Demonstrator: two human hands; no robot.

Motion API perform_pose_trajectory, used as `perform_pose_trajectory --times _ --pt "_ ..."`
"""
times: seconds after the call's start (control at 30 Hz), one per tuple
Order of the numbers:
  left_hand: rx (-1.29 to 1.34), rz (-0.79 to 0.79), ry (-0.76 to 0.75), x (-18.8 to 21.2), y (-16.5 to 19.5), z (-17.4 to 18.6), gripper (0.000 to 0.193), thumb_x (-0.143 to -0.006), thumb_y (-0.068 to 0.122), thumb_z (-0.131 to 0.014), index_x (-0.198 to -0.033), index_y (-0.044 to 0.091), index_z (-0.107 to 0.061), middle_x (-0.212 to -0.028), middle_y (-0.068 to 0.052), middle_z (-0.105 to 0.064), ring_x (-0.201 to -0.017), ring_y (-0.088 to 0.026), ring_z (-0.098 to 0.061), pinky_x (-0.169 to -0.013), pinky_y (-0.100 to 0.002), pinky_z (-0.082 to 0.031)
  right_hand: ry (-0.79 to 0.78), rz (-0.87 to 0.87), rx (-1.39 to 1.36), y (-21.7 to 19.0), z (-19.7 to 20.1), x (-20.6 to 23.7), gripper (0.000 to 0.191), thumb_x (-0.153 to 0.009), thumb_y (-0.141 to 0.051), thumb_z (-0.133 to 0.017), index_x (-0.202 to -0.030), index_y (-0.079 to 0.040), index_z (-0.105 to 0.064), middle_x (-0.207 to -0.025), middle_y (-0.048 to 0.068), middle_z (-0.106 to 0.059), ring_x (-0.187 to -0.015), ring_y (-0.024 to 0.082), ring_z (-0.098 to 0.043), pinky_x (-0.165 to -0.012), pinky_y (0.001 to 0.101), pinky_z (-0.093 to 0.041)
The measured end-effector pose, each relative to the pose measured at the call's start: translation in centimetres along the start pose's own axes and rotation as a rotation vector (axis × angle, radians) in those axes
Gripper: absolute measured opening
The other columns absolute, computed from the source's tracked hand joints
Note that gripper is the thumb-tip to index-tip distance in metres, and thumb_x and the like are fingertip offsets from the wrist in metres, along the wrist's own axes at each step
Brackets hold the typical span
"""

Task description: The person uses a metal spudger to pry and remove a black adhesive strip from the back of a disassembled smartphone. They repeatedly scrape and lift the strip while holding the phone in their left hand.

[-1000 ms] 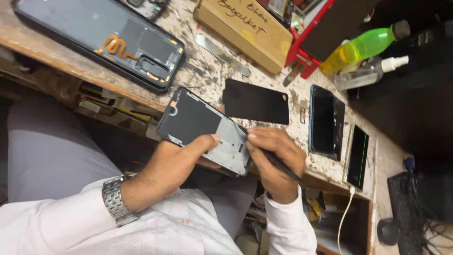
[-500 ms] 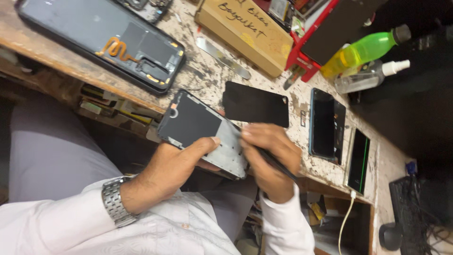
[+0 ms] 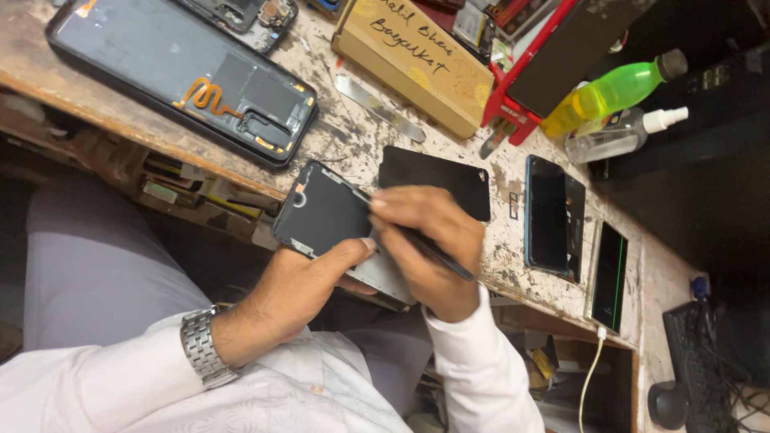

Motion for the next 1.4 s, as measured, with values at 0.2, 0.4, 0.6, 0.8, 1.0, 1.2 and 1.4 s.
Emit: perform_pose_trajectory --times 0.2,0.4,0.6,0.8,1.0,1.2,1.4 --pt "0.033 -0.007 0.017 -0.3 -0.2 0.4 0.036 -0.09 0.009 -0.065 -0.125 0.0 -0.062 -0.108 -0.01 -0.071 -0.091 -0.017 -0.073 -0.069 -0.031 -0.066 -0.026 0.022 0.035 -0.6 0.8 -0.8 0.022 -0.086 0.01 -0.075 -0.105 -0.001 -0.072 -0.109 0.012 -0.075 -0.106 0.026 -0.074 -0.096 0.0346 -0.057" --pt "0.014 0.034 -0.017 0.0 -0.2 0.6 0.032 -0.094 0.01 -0.065 -0.121 -0.004 -0.064 -0.108 -0.012 -0.07 -0.092 -0.019 -0.072 -0.07 -0.031 -0.066 -0.023 0.018 0.032 -1.2 -0.1 -1.4 0.022 -0.086 0.01 -0.077 -0.104 -0.001 -0.072 -0.108 0.011 -0.075 -0.105 0.025 -0.074 -0.095 0.0336 -0.058" --pt "-0.045 -0.014 -0.004 0.0 0.0 0.7 0.029 -0.089 0.012 -0.065 -0.115 0.002 -0.066 -0.102 -0.005 -0.072 -0.091 -0.015 -0.072 -0.07 -0.031 -0.064 -0.042 0.065 0.022 -1.0 0.0 -1.8 0.022 -0.086 0.011 -0.076 -0.104 0.0 -0.071 -0.106 0.013 -0.075 -0.104 0.025 -0.074 -0.095 0.0331 -0.058" --pt "-0.138 -0.034 -0.014 0.3 0.1 1.0 0.025 -0.092 0.012 -0.07 -0.108 -0.006 -0.07 -0.097 -0.009 -0.072 -0.087 -0.014 -0.07 -0.073 -0.029 -0.061 0.139 -0.163 -0.167 -0.4 1.7 1.9 0.016 -0.093 0.007 -0.074 -0.107 -0.001 -0.069 -0.113 0.013 -0.071 -0.11 0.024 -0.072 -0.098 0.0351 -0.059" --pt "-0.039 0.073 -0.087 0.7 1.1 0.5 0.047 -0.086 0.01 -0.064 -0.132 0.005 -0.06 -0.108 -0.008 -0.071 -0.09 -0.018 -0.074 -0.063 -0.034 -0.066 0.343 -0.242 -0.411 2.5 3.6 3.9 0.009 -0.108 -0.005 -0.062 -0.109 0.001 -0.057 -0.119 0.018 -0.067 -0.109 0.025 -0.069 -0.102 0.0417 -0.06" --pt "-0.113 0.091 -0.24 2.2 2.3 -1.0 0.055 -0.087 0.01 -0.062 -0.142 0.005 -0.056 -0.119 -0.009 -0.07 -0.095 -0.019 -0.074 -0.065 -0.033 -0.067 0.351 -0.352 -0.502 2.5 4.9 5.6 0.016 -0.11 -0.016 -0.054 -0.109 -0.001 -0.047 -0.113 0.023 -0.068 -0.101 0.031 -0.075 -0.094 0.0447 -0.064" --pt "-0.366 -0.067 -0.441 2.0 2.8 -3.2 0.06 -0.09 0.01 -0.062 -0.149 0.008 -0.05 -0.133 -0.005 -0.066 -0.104 -0.012 -0.066 -0.077 -0.029 -0.062 0.356 -0.353 -0.506 1.7 5.7 6.1 0.02 -0.111 -0.019 -0.056 -0.107 0.0 -0.051 -0.108 0.02 -0.068 -0.091 0.025 -0.073 -0.087 0.0384 -0.063"
Point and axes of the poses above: each hand's wrist, its own x-axis away from the middle knuckle, its own z-axis out of the back of the hand, y = z × x, the point moved 1 cm from there along -x, towards the middle knuckle
